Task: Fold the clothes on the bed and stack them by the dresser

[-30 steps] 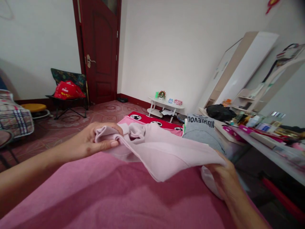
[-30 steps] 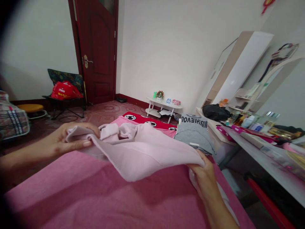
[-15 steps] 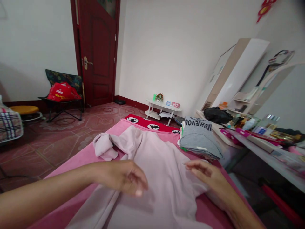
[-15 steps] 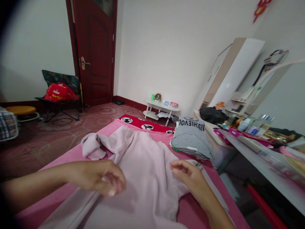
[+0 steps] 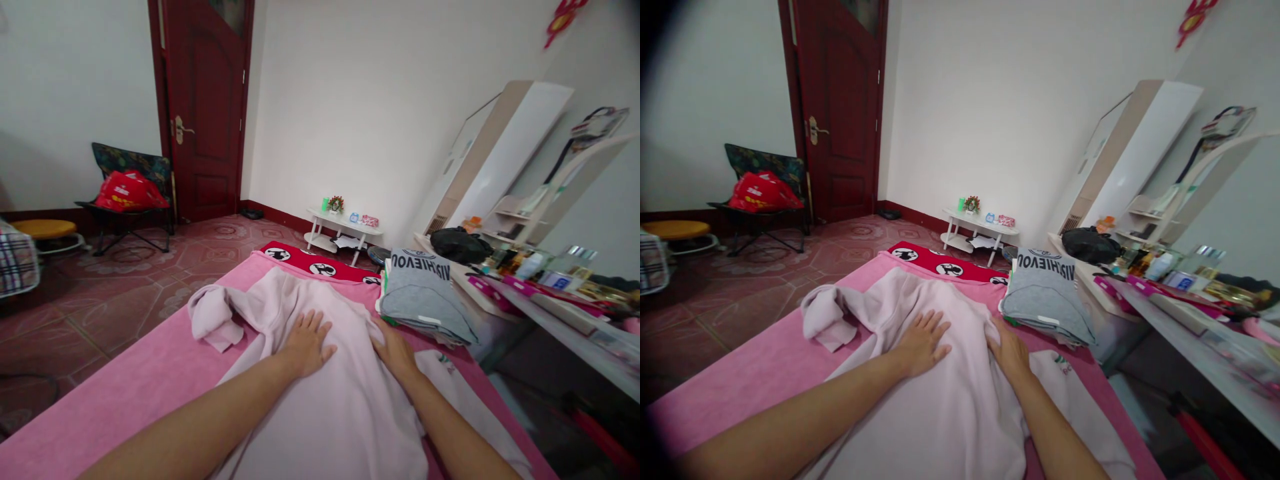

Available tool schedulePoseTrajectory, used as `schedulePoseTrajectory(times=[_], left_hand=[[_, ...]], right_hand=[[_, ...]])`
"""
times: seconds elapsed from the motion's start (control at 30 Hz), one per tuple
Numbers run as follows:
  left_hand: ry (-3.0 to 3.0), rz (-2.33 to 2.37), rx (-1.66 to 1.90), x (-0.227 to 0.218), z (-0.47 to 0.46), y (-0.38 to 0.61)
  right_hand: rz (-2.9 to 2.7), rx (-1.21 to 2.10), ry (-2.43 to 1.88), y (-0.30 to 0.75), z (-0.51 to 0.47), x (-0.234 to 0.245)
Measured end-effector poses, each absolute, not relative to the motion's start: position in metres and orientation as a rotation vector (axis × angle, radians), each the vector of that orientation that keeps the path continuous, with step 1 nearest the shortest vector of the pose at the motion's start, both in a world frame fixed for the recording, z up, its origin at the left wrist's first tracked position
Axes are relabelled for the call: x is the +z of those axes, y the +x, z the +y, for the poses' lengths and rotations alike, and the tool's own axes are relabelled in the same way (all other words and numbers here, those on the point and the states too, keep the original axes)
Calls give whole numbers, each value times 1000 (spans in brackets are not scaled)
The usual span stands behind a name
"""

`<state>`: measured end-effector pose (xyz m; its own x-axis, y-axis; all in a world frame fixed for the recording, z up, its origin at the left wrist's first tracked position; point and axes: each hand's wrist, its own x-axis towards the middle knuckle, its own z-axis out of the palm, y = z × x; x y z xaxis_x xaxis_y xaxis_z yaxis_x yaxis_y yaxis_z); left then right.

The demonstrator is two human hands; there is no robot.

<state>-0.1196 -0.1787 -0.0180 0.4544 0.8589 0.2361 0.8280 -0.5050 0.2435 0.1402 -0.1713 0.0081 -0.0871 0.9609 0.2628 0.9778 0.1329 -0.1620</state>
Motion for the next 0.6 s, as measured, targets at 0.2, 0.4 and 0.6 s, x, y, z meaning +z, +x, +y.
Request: schedulePoseTrajectory(times=[0.2, 0.4, 0.6], left_hand=[[2613, 1464, 536, -18, -177, -121], [2608, 1464, 508, -20, -174, -119], [2618, 1471, 502, -21, -175, -119]], right_hand=[[-2255, -456, -2009, 163, -171, 34], [-2198, -691, -2005, 111, -147, 38], [-2114, -234, -1853, 62, -128, 4]])
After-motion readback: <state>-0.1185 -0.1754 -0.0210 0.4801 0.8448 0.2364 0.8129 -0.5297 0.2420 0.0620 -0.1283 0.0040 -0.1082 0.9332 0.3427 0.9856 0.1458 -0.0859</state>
